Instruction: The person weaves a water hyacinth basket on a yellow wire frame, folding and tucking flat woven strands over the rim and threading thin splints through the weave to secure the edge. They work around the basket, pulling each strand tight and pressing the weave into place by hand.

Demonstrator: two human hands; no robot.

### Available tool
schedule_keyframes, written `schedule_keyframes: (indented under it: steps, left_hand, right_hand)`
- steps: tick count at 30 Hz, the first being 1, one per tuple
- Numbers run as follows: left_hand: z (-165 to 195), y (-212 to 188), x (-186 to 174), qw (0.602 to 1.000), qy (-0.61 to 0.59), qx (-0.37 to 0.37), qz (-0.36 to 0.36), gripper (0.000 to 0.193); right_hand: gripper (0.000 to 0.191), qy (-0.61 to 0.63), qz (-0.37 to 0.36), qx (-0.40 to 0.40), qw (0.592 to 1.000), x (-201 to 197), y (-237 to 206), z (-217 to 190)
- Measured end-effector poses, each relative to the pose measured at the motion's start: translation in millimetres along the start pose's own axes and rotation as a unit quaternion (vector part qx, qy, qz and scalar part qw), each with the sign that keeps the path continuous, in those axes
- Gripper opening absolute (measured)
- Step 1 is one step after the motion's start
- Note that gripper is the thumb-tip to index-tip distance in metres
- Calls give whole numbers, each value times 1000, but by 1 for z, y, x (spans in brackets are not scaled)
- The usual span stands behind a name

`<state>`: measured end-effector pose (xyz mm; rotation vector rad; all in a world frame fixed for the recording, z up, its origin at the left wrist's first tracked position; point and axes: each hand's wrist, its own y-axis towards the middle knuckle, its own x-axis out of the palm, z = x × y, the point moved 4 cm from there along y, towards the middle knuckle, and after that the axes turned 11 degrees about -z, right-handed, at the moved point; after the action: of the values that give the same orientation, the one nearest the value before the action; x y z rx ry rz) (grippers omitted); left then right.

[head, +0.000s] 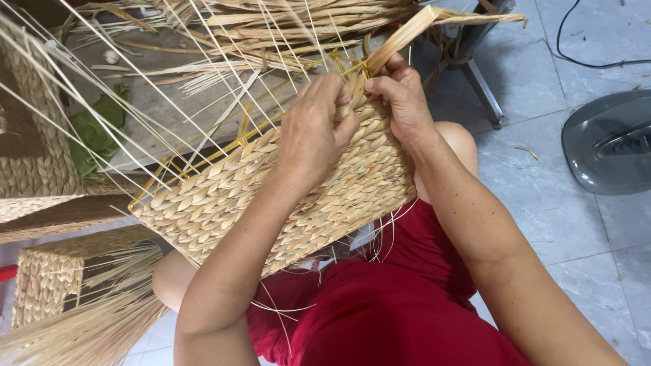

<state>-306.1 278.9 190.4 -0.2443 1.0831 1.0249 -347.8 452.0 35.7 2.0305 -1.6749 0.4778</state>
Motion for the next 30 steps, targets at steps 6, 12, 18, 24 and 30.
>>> schedule_keyframes:
  steps: [6,12,18,24,30]
  left_hand:
    - [-2,-13,-2,910,-58,-265,-313,22]
    - [35,-29,-49,983,83,165,25,14]
    - [42,-65,-34,940,25,-73,-331,33]
    - [25,-106,-67,964,137,-32,-227,41]
    - [-3,-92,-64,993,-9,32,-115,28]
  right_hand:
    - [36,19,-5,2,1000,-1,3,-3]
    - [34,21,-7,13,1000,1,4,2]
    - [29,-56,4,5,998,-8,4,-7]
    - [33,-307,-38,-28,950,9,-2,-47]
    - [31,-554,-165,-51,814,42,13,-93]
